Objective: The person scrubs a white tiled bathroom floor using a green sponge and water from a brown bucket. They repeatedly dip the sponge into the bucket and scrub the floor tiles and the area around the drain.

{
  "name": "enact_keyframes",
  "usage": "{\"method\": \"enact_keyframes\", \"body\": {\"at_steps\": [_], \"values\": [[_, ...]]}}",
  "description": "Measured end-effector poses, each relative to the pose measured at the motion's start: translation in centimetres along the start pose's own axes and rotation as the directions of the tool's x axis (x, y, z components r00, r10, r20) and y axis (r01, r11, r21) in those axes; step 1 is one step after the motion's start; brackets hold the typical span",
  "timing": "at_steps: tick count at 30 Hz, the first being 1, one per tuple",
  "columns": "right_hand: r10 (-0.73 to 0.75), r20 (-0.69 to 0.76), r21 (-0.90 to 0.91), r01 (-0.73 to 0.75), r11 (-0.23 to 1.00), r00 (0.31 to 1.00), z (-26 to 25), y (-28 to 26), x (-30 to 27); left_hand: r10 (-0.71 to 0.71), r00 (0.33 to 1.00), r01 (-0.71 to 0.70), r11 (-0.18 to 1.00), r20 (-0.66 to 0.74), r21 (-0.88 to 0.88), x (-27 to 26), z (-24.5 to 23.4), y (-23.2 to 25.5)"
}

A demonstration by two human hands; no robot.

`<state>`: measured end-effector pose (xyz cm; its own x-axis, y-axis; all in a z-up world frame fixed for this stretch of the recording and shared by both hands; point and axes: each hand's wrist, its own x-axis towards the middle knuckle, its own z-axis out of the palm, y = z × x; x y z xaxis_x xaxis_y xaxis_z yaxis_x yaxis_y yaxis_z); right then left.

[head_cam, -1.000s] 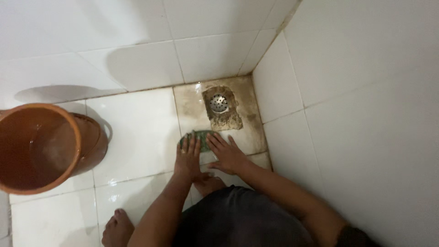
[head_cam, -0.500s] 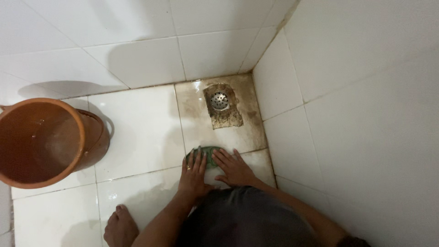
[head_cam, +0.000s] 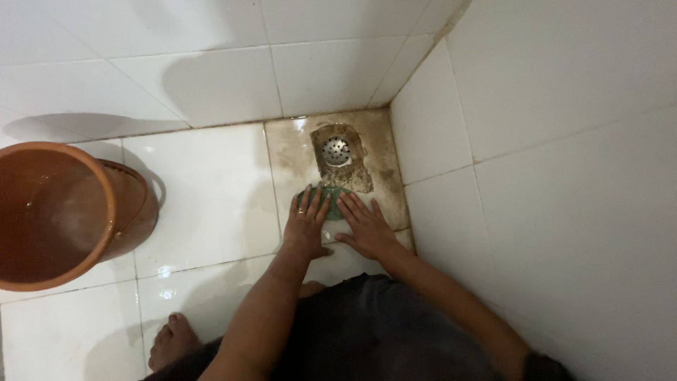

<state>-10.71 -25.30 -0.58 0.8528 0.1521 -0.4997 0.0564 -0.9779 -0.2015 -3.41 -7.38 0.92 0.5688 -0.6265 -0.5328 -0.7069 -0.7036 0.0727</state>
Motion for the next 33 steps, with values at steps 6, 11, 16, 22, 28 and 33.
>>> {"method": "enact_keyframes", "body": {"at_steps": [6, 11, 16, 22, 28, 33], "values": [[-0.017, -0.041, -0.042, 0.015, 0.999, 0.999, 0.8, -1.1, -1.2, -0.001, 0.998, -0.001, 1.0, 0.063, 0.031, -1.4, 0.8, 0.6], [-0.158, -0.058, 0.014, 0.159, 0.987, 0.986, 3.9, -1.9, -2.2, -0.038, 0.987, 0.032, 0.999, 0.157, 0.039, -4.2, 2.3, 0.8], [-0.441, -0.118, 0.002, 0.444, 0.896, 0.89, 7.7, -3.8, -1.3, -0.123, 0.959, 0.15, 0.984, 0.256, -0.091, -9.9, 3.6, -0.3], [-0.619, -0.153, 0.014, 0.628, 0.778, 0.77, 10.2, -7.6, 0.0, -0.142, 0.918, 0.171, 0.984, 0.37, -0.047, -15.6, 4.0, -2.7], [-0.534, -0.164, -0.161, 0.511, 0.844, 0.83, 8.6, -6.1, -0.9, -0.036, 0.973, 0.065, 0.99, 0.228, -0.122, -13.7, 4.2, -3.2], [-0.397, -0.198, -0.167, 0.368, 0.915, 0.896, 8.7, -1.6, -3.9, 0.112, 0.993, -0.105, 0.98, 0.032, -0.169, -8.8, 5.6, -1.0]]}}
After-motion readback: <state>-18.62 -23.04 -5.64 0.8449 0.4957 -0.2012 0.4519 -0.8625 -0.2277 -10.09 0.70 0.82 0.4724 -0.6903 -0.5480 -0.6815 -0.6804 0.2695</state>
